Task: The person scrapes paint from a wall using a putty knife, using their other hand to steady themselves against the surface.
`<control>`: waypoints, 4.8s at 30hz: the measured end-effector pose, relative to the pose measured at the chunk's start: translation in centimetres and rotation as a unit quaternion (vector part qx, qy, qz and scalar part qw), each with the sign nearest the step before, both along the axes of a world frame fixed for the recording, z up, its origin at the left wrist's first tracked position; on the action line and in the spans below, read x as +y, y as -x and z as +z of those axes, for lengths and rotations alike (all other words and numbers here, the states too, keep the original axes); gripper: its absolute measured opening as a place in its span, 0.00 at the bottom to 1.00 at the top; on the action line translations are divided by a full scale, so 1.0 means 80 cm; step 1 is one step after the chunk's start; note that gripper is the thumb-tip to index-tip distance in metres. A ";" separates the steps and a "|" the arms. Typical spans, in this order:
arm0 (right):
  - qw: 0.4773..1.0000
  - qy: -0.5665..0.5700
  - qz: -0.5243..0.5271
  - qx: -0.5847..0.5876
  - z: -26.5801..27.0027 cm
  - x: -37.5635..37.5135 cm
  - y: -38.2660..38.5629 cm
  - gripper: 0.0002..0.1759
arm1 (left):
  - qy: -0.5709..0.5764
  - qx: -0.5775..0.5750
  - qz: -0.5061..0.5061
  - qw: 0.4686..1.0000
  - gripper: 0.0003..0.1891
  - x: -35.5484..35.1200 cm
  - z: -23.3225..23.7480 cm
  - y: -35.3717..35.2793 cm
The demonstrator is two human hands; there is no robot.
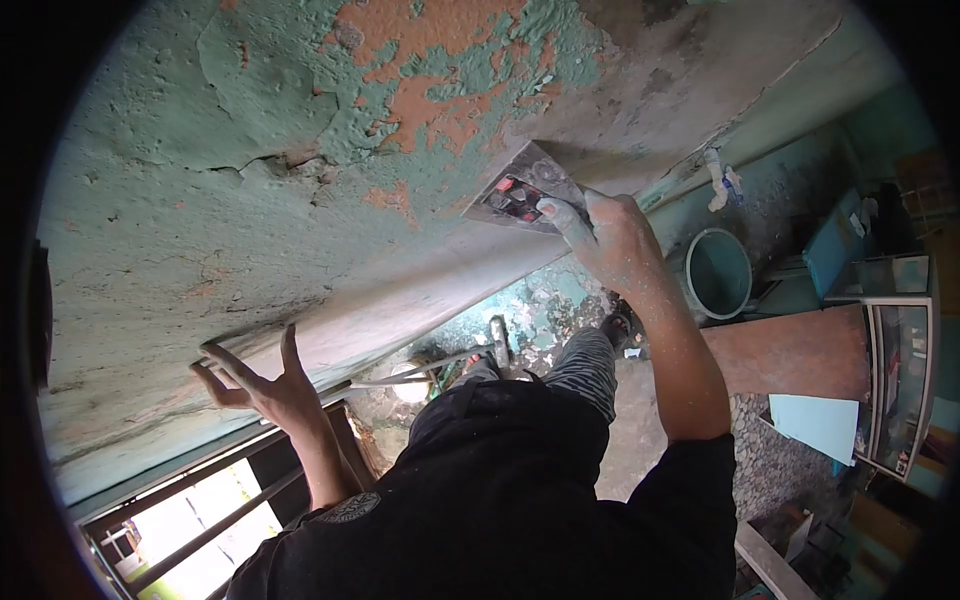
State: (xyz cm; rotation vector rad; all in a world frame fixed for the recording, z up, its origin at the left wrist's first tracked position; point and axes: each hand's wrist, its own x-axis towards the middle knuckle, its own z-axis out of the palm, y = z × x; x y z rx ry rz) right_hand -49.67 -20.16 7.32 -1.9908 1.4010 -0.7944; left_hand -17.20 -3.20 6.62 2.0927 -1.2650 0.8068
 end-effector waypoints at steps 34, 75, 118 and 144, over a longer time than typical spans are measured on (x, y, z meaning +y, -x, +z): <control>0.886 -0.378 0.147 -0.226 -0.062 0.143 -0.033 0.15 | 0.103 0.113 -0.250 0.956 0.42 0.032 0.028 0.018; 0.757 -0.292 -0.022 -0.584 -0.123 0.129 -0.183 0.08 | -0.034 -0.107 -0.014 0.994 0.56 -0.012 0.058 -0.005; 0.539 -0.446 -0.039 -0.714 -0.037 0.132 -0.171 0.21 | 0.004 -0.114 -0.024 0.993 0.56 -0.014 0.055 -0.002; 0.565 -0.409 -0.105 -0.709 -0.075 0.088 -0.126 0.23 | -0.016 -0.083 -0.015 0.996 0.56 -0.014 0.058 0.002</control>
